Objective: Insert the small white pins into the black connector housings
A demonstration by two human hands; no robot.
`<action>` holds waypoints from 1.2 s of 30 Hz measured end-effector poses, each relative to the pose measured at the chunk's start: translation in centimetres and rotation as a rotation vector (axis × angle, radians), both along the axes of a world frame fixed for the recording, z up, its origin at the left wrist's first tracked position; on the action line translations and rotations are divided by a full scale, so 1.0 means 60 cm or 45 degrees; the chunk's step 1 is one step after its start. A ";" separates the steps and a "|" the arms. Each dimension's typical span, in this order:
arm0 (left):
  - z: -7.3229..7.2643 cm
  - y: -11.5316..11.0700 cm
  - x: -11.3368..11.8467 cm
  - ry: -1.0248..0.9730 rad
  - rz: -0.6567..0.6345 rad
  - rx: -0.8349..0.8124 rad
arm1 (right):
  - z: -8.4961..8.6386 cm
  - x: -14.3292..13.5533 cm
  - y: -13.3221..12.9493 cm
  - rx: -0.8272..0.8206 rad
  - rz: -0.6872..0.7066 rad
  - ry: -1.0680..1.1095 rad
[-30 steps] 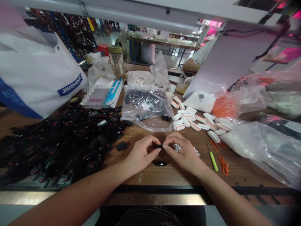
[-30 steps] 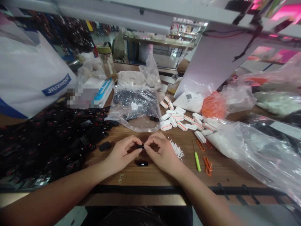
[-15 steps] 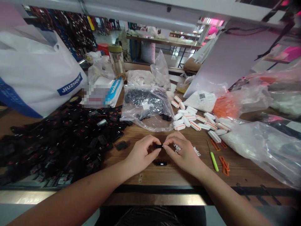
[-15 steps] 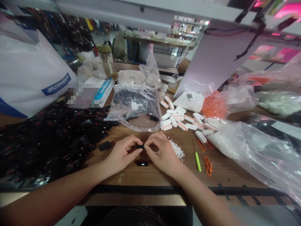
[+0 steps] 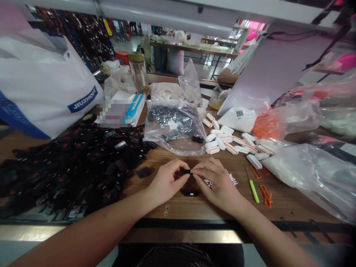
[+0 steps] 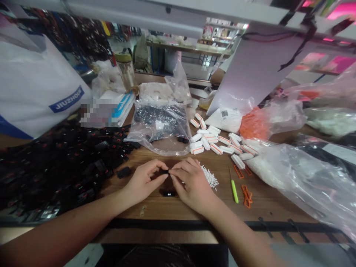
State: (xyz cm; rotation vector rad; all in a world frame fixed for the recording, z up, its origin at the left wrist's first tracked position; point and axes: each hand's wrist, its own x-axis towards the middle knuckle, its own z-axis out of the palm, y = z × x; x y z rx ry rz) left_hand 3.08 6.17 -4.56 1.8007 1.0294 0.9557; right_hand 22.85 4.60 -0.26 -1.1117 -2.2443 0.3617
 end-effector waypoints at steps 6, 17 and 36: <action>-0.005 -0.001 0.000 -0.084 -0.012 -0.087 | -0.009 -0.008 -0.009 0.107 -0.022 -0.057; -0.006 0.001 -0.003 -0.088 0.022 -0.060 | 0.033 0.131 0.055 -0.283 -0.485 -0.266; 0.003 0.002 -0.004 0.024 0.002 0.020 | 0.003 0.117 0.104 -0.490 -0.636 -0.600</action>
